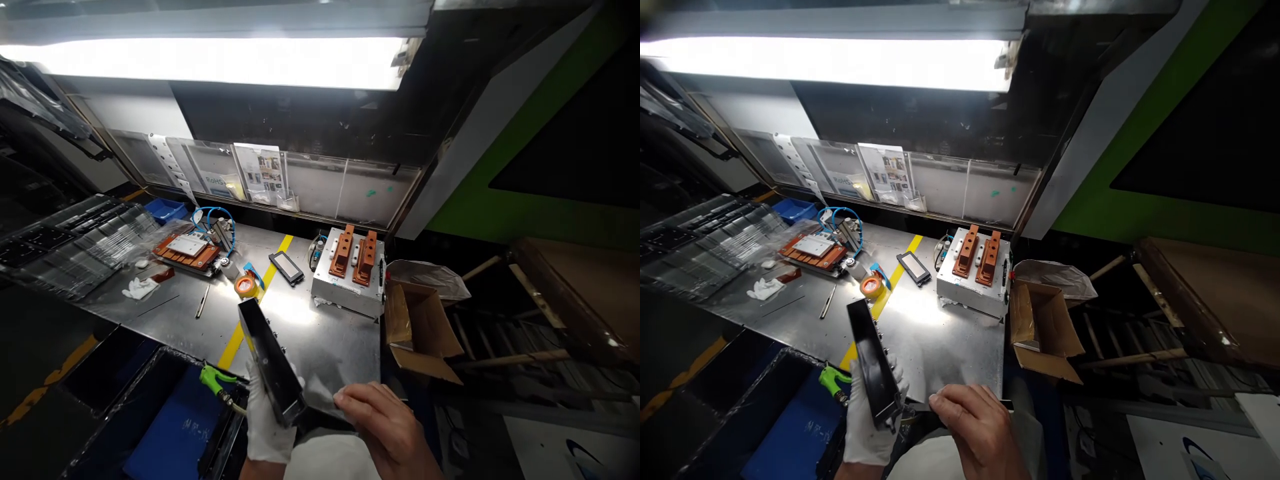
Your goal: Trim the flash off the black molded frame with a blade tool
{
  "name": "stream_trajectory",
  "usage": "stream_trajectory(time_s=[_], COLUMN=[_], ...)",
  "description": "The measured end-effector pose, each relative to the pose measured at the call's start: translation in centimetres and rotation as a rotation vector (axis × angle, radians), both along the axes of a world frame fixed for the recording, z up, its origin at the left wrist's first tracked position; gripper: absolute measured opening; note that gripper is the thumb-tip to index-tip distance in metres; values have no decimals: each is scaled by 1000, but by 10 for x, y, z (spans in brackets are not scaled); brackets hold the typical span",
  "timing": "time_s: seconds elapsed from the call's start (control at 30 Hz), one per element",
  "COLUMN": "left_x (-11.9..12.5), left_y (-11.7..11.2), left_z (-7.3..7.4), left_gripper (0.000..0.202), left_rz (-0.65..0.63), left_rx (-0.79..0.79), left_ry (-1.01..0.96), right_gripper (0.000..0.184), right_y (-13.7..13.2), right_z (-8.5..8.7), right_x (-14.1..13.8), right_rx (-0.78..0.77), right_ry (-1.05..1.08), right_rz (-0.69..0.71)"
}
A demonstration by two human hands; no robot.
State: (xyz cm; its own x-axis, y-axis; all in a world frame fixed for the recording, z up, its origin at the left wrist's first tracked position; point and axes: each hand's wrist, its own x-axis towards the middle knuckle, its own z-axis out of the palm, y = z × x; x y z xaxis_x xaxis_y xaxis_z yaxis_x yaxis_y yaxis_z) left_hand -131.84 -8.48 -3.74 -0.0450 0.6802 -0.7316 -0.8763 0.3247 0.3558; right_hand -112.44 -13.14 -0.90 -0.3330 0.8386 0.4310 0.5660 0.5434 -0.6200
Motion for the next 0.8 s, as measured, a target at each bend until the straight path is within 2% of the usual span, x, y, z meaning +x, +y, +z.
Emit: stream_trajectory(time_s=[0.1,0.27,0.5,0.8], left_x=[6,10,6,9], left_y=[4,4,1,-1], left_z=[9,17,10,6], left_gripper=[55,57,52,53], left_rz=[-11,35,38,6], left_rx=[50,26,-53,-67], left_ry=[-131,-148,-78,-33], right_gripper=[42,44,46,41], right_y=[-3,-7,-8,-7], right_z=[1,-3,-5,-4], right_x=[-7,-11,-13,-13], right_rx=[-3,-16,4,17], right_ry=[-13,-14,-64,-121], right_rz=[22,16,6,-4])
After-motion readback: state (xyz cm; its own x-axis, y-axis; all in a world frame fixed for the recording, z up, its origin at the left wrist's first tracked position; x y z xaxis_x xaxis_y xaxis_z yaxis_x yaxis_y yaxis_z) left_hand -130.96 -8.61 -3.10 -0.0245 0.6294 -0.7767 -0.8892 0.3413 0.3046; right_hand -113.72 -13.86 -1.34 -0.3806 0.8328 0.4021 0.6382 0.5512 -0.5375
